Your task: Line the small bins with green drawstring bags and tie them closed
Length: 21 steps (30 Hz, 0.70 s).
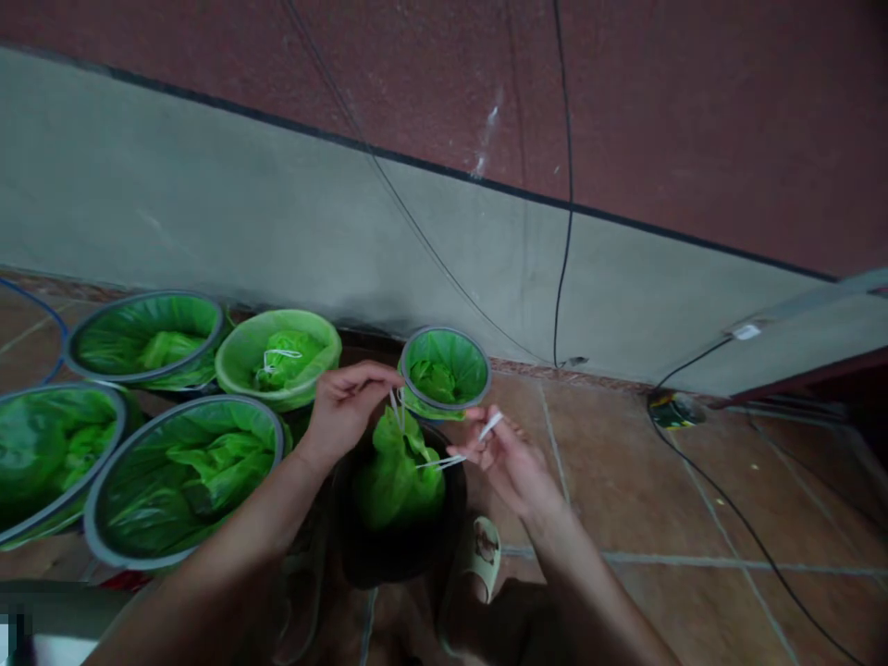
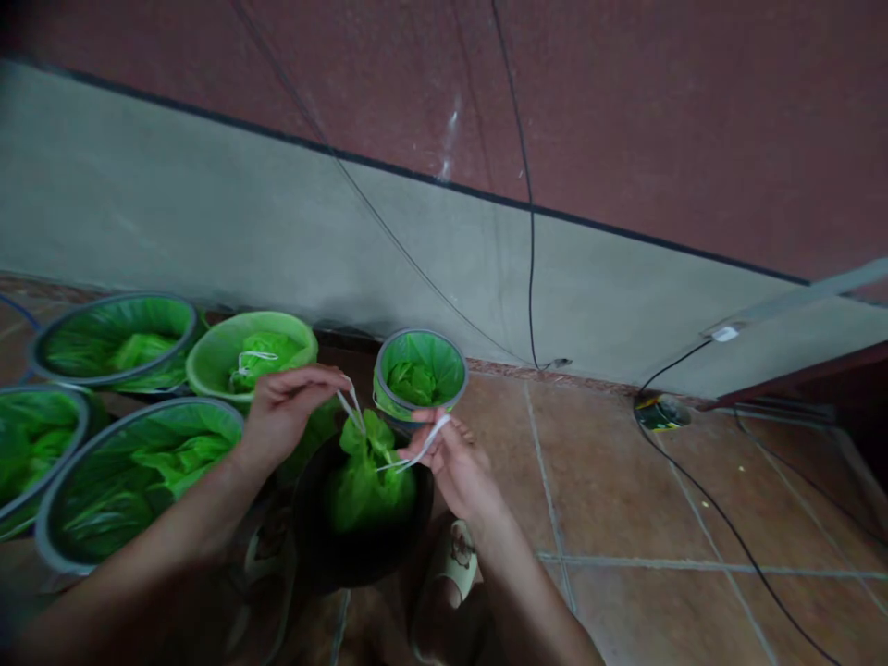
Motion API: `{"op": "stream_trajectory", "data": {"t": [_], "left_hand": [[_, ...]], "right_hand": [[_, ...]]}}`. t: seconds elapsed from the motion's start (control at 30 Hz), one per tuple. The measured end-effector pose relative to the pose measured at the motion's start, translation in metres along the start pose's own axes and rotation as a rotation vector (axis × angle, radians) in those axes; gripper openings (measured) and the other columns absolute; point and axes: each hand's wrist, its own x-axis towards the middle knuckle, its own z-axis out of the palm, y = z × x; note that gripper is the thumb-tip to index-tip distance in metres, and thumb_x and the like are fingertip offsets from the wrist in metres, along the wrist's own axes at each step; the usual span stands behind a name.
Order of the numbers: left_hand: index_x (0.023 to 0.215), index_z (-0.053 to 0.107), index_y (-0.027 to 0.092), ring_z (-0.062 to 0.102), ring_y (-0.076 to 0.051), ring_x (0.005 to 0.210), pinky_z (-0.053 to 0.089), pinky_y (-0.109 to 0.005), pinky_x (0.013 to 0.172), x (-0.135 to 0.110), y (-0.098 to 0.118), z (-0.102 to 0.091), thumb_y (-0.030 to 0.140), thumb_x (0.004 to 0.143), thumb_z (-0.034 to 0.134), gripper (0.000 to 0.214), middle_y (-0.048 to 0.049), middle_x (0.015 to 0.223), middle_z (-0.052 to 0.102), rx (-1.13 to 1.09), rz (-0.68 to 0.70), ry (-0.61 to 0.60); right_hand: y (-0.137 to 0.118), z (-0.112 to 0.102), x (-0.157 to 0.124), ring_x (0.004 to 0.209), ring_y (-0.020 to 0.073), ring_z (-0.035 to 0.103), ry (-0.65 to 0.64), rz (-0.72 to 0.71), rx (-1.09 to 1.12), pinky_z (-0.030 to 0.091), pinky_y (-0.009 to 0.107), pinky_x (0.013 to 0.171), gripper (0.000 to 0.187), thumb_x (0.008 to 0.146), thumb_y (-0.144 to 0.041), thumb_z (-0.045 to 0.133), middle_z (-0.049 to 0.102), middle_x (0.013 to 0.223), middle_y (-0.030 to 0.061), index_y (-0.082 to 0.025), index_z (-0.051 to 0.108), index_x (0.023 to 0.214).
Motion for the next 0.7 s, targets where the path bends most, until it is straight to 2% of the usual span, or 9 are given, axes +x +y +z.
{"op": "stream_trajectory", "data": {"t": [0.1, 0.17, 0.23, 0.33, 0.4, 0.47, 0.53, 0.63, 0.7], "left_hand": [[0.073, 0.071, 0.022, 0.065, -0.020, 0.082, 0.050, -0.039, 0.088, -0.003, 0.022, 0.003, 0.026, 0.074, 0.064, 0.008, -0.0012, 0.077, 0.071, -0.491, -0.035, -0.040], [0.074, 0.072, 0.021, 0.065, -0.018, 0.078, 0.051, -0.036, 0.084, -0.005, 0.027, 0.011, 0.024, 0.072, 0.069, 0.006, -0.0016, 0.076, 0.072, -0.598, -0.084, -0.152], [0.077, 0.073, 0.017, 0.064, -0.016, 0.073, 0.051, -0.031, 0.077, -0.006, 0.025, 0.022, 0.025, 0.074, 0.069, 0.009, -0.0027, 0.075, 0.072, -0.557, -0.151, -0.256], [0.098, 0.071, 0.017, 0.065, -0.015, 0.075, 0.050, -0.028, 0.073, -0.004, 0.009, 0.034, 0.030, 0.079, 0.066, 0.023, -0.0035, 0.083, 0.072, -0.433, -0.218, -0.348], [0.117, 0.063, 0.019, 0.065, -0.016, 0.079, 0.050, -0.030, 0.078, -0.004, -0.007, 0.039, 0.034, 0.083, 0.062, 0.038, -0.0046, 0.094, 0.072, -0.343, -0.253, -0.270], [0.122, 0.059, 0.019, 0.065, -0.017, 0.084, 0.049, -0.033, 0.084, -0.007, -0.026, 0.042, 0.038, 0.086, 0.056, 0.041, -0.0063, 0.103, 0.071, -0.239, -0.301, -0.165], [0.110, 0.065, 0.018, 0.064, -0.019, 0.094, 0.046, -0.032, 0.091, -0.015, -0.041, 0.045, 0.039, 0.086, 0.055, 0.033, -0.0065, 0.105, 0.071, -0.155, -0.315, -0.303], [0.090, 0.070, 0.017, 0.063, -0.016, 0.088, 0.045, -0.027, 0.084, -0.028, -0.053, 0.051, 0.036, 0.088, 0.049, 0.028, -0.0036, 0.092, 0.072, -0.062, -0.238, -0.702], [0.085, 0.070, 0.016, 0.060, -0.013, 0.072, 0.044, -0.024, 0.071, -0.032, -0.055, 0.053, 0.033, 0.089, 0.045, 0.030, -0.0015, 0.077, 0.069, 0.028, -0.227, -0.756]], "right_hand": [[-0.015, -0.009, 0.005, 0.044, 0.0083, 0.036, 0.017, 0.039, 0.176, 0.042, 0.022, 0.048, 0.044, 0.090, -0.060, 0.044, 0.041, 0.056, -0.0065, -0.022, 0.062, 0.101], [-0.012, -0.001, 0.005, 0.042, 0.0060, 0.026, -0.066, 0.063, 0.145, 0.028, 0.019, 0.040, 0.046, 0.086, -0.060, 0.053, 0.044, 0.058, -0.0070, -0.022, 0.060, 0.110], [-0.001, 0.016, 0.003, 0.043, 0.0045, 0.026, -0.205, 0.095, 0.050, 0.020, 0.018, 0.038, 0.049, 0.079, -0.055, 0.066, 0.051, 0.063, -0.0061, -0.023, 0.058, 0.116], [0.020, 0.037, 0.001, 0.044, 0.0045, 0.031, -0.338, 0.153, -0.062, 0.018, 0.018, 0.039, 0.042, 0.077, -0.056, 0.068, 0.051, 0.059, -0.0043, -0.018, 0.063, 0.094], [0.025, 0.039, 0.001, 0.043, 0.0042, 0.029, -0.324, 0.186, -0.019, 0.015, 0.018, 0.039, 0.041, 0.080, -0.058, 0.063, 0.046, 0.053, -0.0048, -0.017, 0.061, 0.080], [0.023, 0.034, 0.004, 0.043, 0.0037, 0.024, -0.282, 0.196, 0.096, 0.011, 0.018, 0.039, 0.040, 0.081, -0.056, 0.064, 0.040, 0.051, -0.0065, -0.017, 0.058, 0.078], [0.018, 0.025, 0.007, 0.043, 0.0032, 0.019, -0.252, 0.197, 0.192, 0.009, 0.019, 0.039, 0.037, 0.080, -0.054, 0.066, 0.036, 0.051, -0.0080, -0.018, 0.057, 0.078], [0.012, 0.012, 0.013, 0.043, 0.0031, 0.016, -0.220, 0.183, 0.264, 0.009, 0.018, 0.039, 0.036, 0.080, -0.052, 0.067, 0.033, 0.051, -0.0091, -0.018, 0.057, 0.078], [0.011, 0.002, 0.018, 0.042, 0.0031, 0.015, -0.156, 0.161, 0.294, 0.009, 0.018, 0.038, 0.036, 0.079, -0.052, 0.068, 0.033, 0.051, -0.0097, -0.018, 0.057, 0.080]]}}
